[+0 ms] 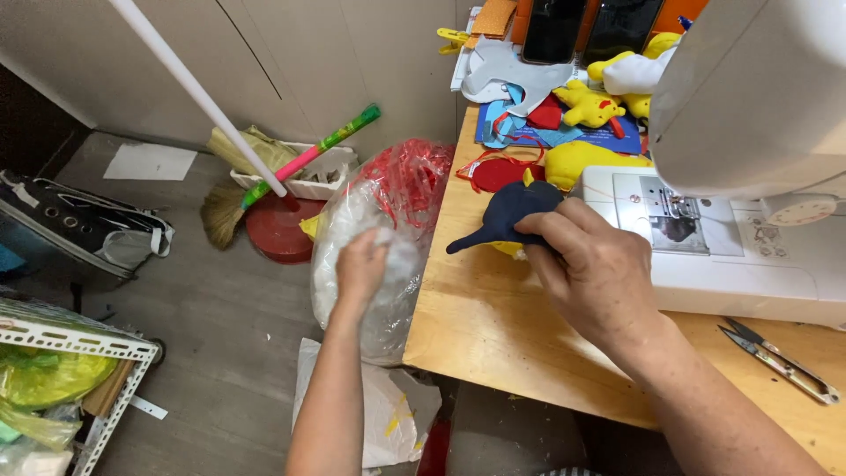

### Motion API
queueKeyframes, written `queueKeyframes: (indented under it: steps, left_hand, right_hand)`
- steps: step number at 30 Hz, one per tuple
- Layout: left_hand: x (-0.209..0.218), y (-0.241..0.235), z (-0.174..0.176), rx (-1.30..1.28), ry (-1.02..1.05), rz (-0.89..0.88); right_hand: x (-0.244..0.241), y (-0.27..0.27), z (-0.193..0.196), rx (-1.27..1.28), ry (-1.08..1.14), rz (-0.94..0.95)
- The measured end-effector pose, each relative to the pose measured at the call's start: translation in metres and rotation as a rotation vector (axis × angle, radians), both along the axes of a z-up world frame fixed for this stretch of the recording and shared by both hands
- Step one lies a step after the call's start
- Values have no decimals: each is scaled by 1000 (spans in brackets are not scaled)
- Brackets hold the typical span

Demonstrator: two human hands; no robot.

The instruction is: The person stuffs a blue and yellow plush toy with white polyester fiberfill by hand. They repeatedly pull small amounts of fiberfill from a bag, compress it, and insert it into the toy's opening, adjusting the toy's shape as they work.

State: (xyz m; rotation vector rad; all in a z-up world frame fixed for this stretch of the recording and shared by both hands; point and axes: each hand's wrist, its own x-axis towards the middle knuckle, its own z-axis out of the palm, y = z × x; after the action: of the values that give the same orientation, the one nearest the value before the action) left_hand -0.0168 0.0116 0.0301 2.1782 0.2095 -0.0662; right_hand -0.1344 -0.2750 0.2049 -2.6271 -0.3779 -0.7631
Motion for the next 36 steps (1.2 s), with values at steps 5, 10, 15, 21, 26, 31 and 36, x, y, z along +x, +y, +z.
queueKeyframes:
  steps: [5,10,15,21,26,31,36]
  left_hand:
    - [-22,24,57,-558,-642,65]
    - [-84,-16,121,-782,-835,30]
    - [-119,-114,150,-922,-900,-254]
    - [-110,-151,153,-735,-766,-323]
    - [-95,-154,146,-876,-575,-284]
    - [-80,-161,123,-983,-382,-245]
    - [-74,-154,143,-720,-597,-363]
  right_hand:
    - [7,1,8,170,5,40]
    - [7,1,7,471,68,-43]
    - [5,-6,1,607,-20,-14]
    - [6,-18,-10,775,69,75]
    - [4,-20,-2,832,168,206]
    - [5,-31,1,800,213,294]
    - [10,-36,-8,835,204,320]
